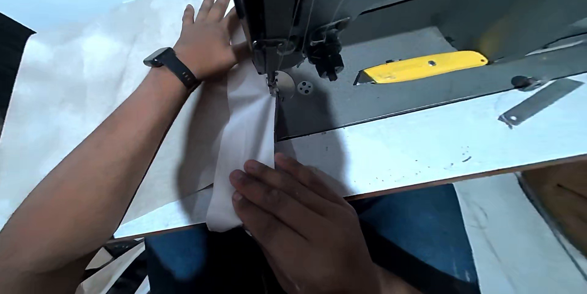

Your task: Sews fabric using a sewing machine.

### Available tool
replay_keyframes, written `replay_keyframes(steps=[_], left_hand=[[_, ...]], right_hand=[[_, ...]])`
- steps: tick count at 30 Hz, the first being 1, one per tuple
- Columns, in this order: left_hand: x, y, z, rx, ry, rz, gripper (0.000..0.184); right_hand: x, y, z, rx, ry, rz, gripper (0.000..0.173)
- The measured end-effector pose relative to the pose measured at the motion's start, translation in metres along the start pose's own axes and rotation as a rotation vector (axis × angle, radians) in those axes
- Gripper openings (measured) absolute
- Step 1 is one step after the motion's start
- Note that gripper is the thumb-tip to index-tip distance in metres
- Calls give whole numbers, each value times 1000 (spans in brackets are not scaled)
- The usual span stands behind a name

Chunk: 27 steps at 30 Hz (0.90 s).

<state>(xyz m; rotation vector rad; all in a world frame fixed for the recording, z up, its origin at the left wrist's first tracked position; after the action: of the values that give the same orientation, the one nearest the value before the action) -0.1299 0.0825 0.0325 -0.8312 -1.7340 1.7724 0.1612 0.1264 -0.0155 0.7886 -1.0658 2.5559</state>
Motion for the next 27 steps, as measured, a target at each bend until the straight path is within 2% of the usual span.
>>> replay_keyframes(steps=[5,10,15,20,27], left_hand=[[2,2,3,3,14,-7,85],[1,1,1,7,-4,3,88],[3,3,3,-2,2,-1,91],[1,-1,2,0,-3,20,92],[1,-1,3,-17,-1,22,96]], right_hand=[[-9,9,-6,-27,27,18,20],[-17,11,-10,-44,37,52,21],[-9,-4,-12,48,62,109,35],[-1,-8,-28,-230,32,178,38],[5,4,-15,-243,-22,225,39]])
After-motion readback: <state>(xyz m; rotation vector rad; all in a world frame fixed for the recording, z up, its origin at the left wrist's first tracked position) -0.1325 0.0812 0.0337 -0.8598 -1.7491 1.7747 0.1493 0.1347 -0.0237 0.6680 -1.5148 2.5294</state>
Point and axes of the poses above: each hand's wrist, its own x-axis towards the middle knuckle, its own y-axis out of the palm, z = x × y, the point moved 1 cm from there along x, towards the middle knuckle, and after that the axes turned 5 degrees about x, right-handed, at the moved point
